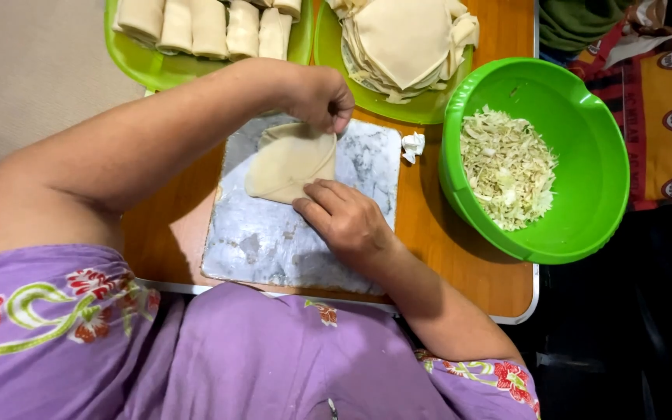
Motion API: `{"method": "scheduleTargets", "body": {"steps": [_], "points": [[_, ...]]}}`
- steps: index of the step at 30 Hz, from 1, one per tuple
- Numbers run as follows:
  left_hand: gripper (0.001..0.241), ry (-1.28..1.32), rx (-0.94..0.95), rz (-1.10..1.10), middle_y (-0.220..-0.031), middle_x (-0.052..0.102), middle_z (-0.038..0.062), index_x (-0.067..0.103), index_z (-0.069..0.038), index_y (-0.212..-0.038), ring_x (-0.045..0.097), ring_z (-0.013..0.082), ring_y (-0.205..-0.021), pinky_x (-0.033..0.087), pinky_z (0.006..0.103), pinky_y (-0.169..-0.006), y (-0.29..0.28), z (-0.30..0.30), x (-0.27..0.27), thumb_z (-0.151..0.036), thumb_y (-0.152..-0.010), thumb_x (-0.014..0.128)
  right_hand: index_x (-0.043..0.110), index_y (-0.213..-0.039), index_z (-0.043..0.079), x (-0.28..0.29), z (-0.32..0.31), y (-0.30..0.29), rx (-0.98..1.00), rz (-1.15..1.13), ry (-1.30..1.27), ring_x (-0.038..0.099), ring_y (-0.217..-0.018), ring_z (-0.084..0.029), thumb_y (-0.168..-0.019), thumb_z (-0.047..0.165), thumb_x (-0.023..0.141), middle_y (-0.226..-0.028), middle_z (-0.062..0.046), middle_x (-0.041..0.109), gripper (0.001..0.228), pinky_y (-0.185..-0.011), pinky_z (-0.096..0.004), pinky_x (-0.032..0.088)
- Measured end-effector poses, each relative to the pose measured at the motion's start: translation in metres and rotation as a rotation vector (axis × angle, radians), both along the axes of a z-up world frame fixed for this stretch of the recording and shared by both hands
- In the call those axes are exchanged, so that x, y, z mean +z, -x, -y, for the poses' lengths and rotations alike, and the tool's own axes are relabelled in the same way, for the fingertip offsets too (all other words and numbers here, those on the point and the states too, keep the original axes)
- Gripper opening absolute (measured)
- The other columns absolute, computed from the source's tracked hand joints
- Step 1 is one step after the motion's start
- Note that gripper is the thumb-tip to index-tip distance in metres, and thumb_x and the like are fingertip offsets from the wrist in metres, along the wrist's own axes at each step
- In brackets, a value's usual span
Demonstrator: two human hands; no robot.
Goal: Wrapping cabbage filling into pastry skins to create spring rolls.
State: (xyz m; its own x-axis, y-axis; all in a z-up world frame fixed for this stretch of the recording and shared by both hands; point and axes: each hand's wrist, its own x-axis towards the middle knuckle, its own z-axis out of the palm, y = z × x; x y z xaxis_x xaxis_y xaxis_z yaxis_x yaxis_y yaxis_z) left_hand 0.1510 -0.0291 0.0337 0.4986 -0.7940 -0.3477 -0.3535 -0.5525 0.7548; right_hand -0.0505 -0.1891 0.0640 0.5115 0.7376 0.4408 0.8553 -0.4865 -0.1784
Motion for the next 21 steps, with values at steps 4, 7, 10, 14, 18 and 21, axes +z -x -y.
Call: {"method": "scheduleTargets", "body": {"steps": [4, 7, 10, 14, 18, 21], "points": [[0.027, 0.064, -0.010, 0.093, -0.089, 0.076, 0.003, 0.076, -0.009, -0.095, 0.067, 0.0163, -0.082, 0.054, 0.0313, -0.075, 0.002, -0.002, -0.006, 0.008, -0.078, 0.065, 0.067, -0.111, 0.002, -0.002, 0.000, 0.000, -0.006, -0.002, -0.001, 0.069, -0.109, -0.033, -0.087, 0.010, 0.065, -0.112, -0.017, 0.068, 0.025, -0.092, -0.040, 0.058], [0.018, 0.121, 0.114, 0.306, -0.092, 0.075, 0.009, 0.074, -0.007, -0.097, 0.070, 0.0233, -0.082, 0.055, 0.0373, -0.074, 0.019, -0.005, -0.006, 0.002, -0.088, 0.062, 0.068, -0.111, 0.003, -0.005, 0.001, -0.001, -0.015, 0.008, 0.003, 0.069, -0.109, -0.033, -0.087, 0.009, 0.065, -0.113, -0.016, 0.068, 0.025, -0.093, -0.040, 0.058], [0.011, 0.471, 0.093, 0.730, -0.099, 0.070, 0.019, 0.075, -0.004, -0.099, 0.067, 0.0355, -0.088, 0.054, 0.0441, -0.079, 0.049, -0.012, -0.010, -0.009, -0.090, 0.075, 0.068, -0.110, 0.003, -0.006, 0.001, -0.001, -0.007, 0.023, 0.000, 0.069, -0.109, -0.033, -0.085, 0.010, 0.066, -0.113, -0.016, 0.068, 0.026, -0.094, -0.040, 0.058], [0.020, 0.572, -0.129, 0.901, -0.103, 0.072, 0.009, 0.075, -0.006, -0.103, 0.066, 0.0326, -0.099, 0.053, 0.0455, -0.087, 0.084, -0.028, -0.006, -0.014, -0.085, 0.077, 0.068, -0.109, 0.003, 0.000, -0.001, 0.000, -0.009, 0.019, 0.002, 0.069, -0.106, -0.032, -0.084, 0.009, 0.067, -0.112, -0.016, 0.068, 0.025, -0.090, -0.039, 0.058], [0.031, 0.415, -0.134, 0.871, -0.108, 0.074, 0.004, 0.076, -0.009, -0.107, 0.064, 0.0283, -0.108, 0.047, 0.0464, -0.092, 0.094, -0.044, -0.007, -0.021, -0.078, 0.078, 0.068, -0.108, 0.002, 0.002, -0.003, 0.001, -0.015, 0.018, 0.005, 0.069, -0.105, -0.031, -0.086, 0.009, 0.069, -0.108, -0.015, 0.068, 0.022, -0.088, -0.039, 0.058], [0.033, 0.408, -0.076, 0.879, -0.114, 0.074, 0.003, 0.076, -0.010, -0.111, 0.062, 0.0278, -0.116, 0.045, 0.0469, -0.099, 0.092, -0.045, -0.019, -0.027, -0.082, 0.078, 0.068, -0.108, 0.002, 0.003, -0.004, 0.000, -0.012, 0.032, 0.001, 0.069, -0.106, -0.032, -0.086, 0.009, 0.069, -0.108, -0.015, 0.067, 0.023, -0.089, -0.039, 0.058]]}}
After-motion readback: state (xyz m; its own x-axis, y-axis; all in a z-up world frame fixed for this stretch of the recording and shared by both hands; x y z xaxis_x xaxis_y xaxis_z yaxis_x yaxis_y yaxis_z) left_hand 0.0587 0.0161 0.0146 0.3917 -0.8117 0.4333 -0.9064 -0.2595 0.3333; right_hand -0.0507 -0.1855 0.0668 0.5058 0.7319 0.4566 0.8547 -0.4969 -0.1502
